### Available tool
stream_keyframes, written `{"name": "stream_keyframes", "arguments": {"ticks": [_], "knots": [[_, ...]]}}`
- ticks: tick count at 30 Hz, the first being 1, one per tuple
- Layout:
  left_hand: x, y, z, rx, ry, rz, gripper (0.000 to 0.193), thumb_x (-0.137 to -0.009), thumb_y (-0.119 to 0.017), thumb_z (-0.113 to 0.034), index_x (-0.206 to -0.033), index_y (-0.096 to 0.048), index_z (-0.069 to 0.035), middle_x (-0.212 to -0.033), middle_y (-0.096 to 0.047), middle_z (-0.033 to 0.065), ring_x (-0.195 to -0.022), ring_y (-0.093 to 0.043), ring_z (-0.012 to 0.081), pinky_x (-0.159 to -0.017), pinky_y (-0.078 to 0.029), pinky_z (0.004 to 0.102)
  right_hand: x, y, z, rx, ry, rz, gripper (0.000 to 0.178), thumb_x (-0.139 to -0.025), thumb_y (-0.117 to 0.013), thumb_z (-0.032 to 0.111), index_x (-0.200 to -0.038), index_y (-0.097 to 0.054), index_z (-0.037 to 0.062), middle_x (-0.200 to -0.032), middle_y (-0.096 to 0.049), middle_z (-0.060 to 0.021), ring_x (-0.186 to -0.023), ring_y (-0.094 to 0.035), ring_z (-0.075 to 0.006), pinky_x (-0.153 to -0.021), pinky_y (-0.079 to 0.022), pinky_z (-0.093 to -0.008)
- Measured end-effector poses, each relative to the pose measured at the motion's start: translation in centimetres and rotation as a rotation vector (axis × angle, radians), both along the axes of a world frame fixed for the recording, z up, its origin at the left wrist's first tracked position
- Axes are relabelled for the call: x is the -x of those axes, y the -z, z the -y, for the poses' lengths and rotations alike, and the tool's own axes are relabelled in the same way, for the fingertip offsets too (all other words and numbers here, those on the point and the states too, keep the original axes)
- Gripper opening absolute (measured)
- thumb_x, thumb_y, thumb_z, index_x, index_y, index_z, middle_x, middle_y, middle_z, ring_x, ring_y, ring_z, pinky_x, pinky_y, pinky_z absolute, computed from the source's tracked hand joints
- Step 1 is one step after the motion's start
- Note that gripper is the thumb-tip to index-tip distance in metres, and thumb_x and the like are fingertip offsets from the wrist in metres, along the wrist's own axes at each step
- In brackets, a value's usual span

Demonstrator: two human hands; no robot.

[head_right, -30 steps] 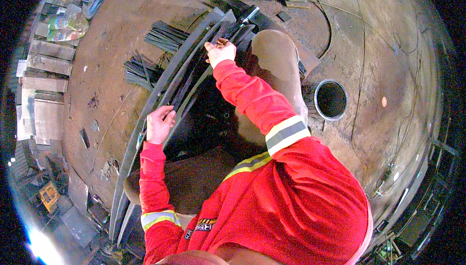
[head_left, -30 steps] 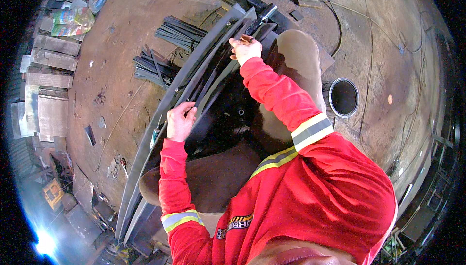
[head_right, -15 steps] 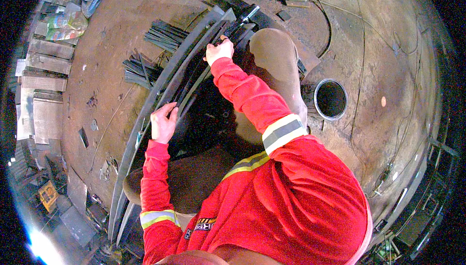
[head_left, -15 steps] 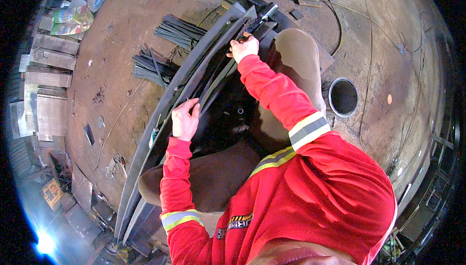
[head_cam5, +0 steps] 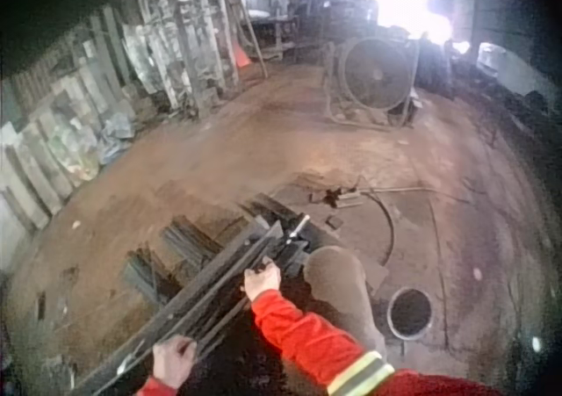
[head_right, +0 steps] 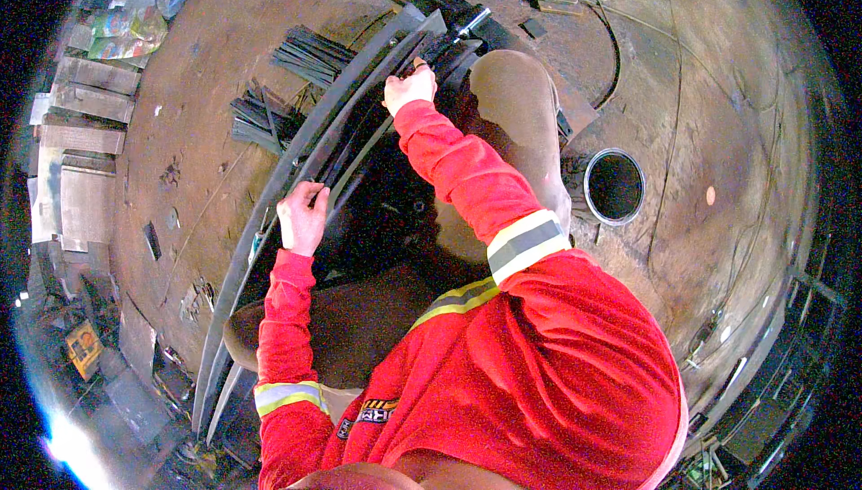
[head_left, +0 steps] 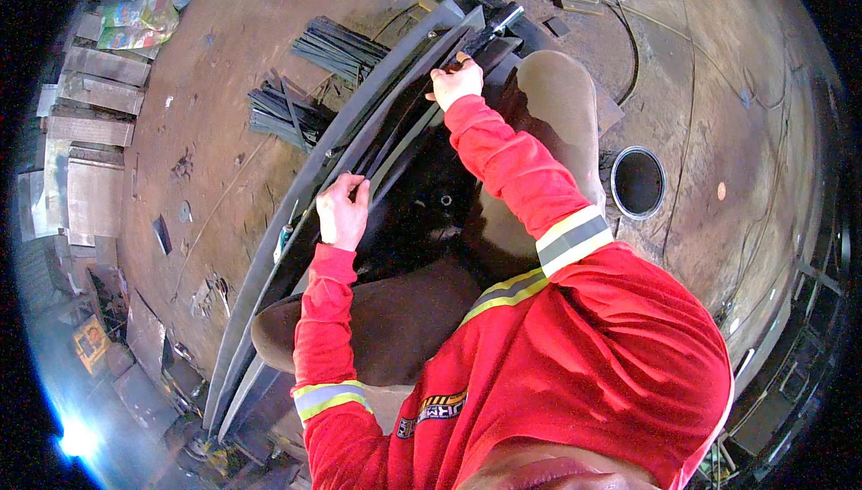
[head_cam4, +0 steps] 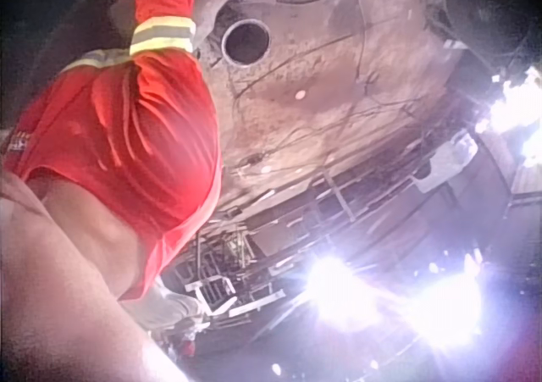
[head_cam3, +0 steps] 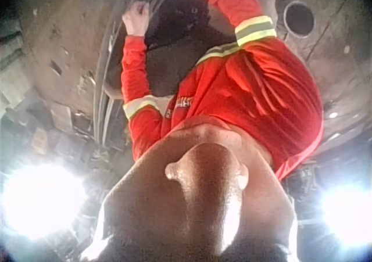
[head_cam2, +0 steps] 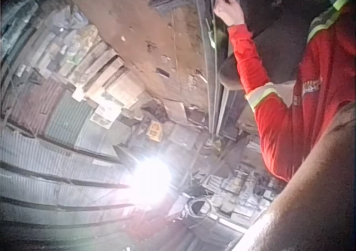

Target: The person sits on the floor and uses a screwdriver to tighten screws on a curved metal frame. They then pick up a thin metal strip, align it along the frame, and secure it in place using the screwdriver.

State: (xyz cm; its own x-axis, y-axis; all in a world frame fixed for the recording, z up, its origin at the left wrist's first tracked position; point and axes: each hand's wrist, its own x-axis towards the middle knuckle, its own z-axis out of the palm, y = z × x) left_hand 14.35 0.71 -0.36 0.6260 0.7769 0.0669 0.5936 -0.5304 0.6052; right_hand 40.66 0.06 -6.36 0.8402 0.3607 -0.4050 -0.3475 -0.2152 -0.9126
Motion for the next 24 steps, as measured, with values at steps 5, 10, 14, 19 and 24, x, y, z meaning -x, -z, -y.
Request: {"name": "stream_keyframes", "arguments": {"ticks": [5, 10, 14, 19, 24], "knots": [[0.2, 0.8, 0.2, -0.017, 0.014, -0.009, 0.011, -0.081, -0.069, -0.011, -0.084, -0.066, -0.002, -0.074, -0.068, 0.0135, -0.066, -0.067, 0.0237, -0.064, -0.052, 0.0329, -0.1, 1.2, -0.1, 0.158, -0.045, 0.117, 0.059, -0.074, -0.066, 0.006, -0.129, -0.048, -0.0065, -0.099, -0.066, -0.0205, -0.085, -0.068, -0.0294, -0.077, -0.055, -0.0370], [-0.2, 0.2, 0.4, -0.052, -0.040, -0.016, 0.012, -0.080, -0.070, -0.013, -0.082, -0.066, -0.002, -0.073, -0.067, 0.0133, -0.065, -0.066, 0.0251, -0.064, -0.052, 0.0337, -0.3, 1.8, 0.1, 0.183, -0.078, 0.199, 0.062, -0.073, -0.069, 0.010, -0.130, -0.048, -0.0063, -0.105, -0.066, -0.0226, -0.099, -0.065, -0.0305, -0.091, -0.049, -0.0346], [-0.1, 1.0, 0.3, -0.082, -0.090, -0.001, 0.012, -0.080, -0.070, -0.014, -0.080, -0.066, -0.003, -0.076, -0.068, 0.0130, -0.069, -0.068, 0.0251, -0.065, -0.053, 0.0340, -0.2, 1.9, -0.2, 0.163, -0.097, 0.170, 0.065, -0.072, -0.071, 0.013, -0.129, -0.047, -0.0077, -0.108, -0.065, -0.0242, -0.102, -0.064, -0.0319, -0.091, -0.049, -0.0348], [0.3, 2.2, -0.1, -0.160, -0.160, 0.055, 0.014, -0.079, -0.072, -0.016, -0.079, -0.065, -0.004, -0.078, -0.068, 0.0130, -0.071, -0.068, 0.0273, -0.064, -0.053, 0.0349, -0.5, 5.6, -1.1, 0.139, -0.266, 0.293, 0.068, -0.070, -0.071, 0.007, -0.131, -0.044, -0.0069, -0.106, -0.064, -0.0220, -0.094, -0.065, -0.0300, -0.083, -0.051, -0.0349], [0.6, 3.3, 0.1, -0.013, -0.229, 0.088, 0.012, -0.077, -0.070, -0.008, -0.087, -0.066, -0.002, -0.083, -0.070, 0.0124, -0.076, -0.070, 0.0222, -0.069, -0.055, 0.0306, 0.4, 4.9, 0.5, -0.066, -0.292, 0.219, 0.082, -0.065, -0.078, 0.003, -0.134, -0.035, -0.0051, -0.098, -0.061, -0.0165, -0.071, -0.066, -0.0254, -0.060, -0.056, -0.0366]]}}
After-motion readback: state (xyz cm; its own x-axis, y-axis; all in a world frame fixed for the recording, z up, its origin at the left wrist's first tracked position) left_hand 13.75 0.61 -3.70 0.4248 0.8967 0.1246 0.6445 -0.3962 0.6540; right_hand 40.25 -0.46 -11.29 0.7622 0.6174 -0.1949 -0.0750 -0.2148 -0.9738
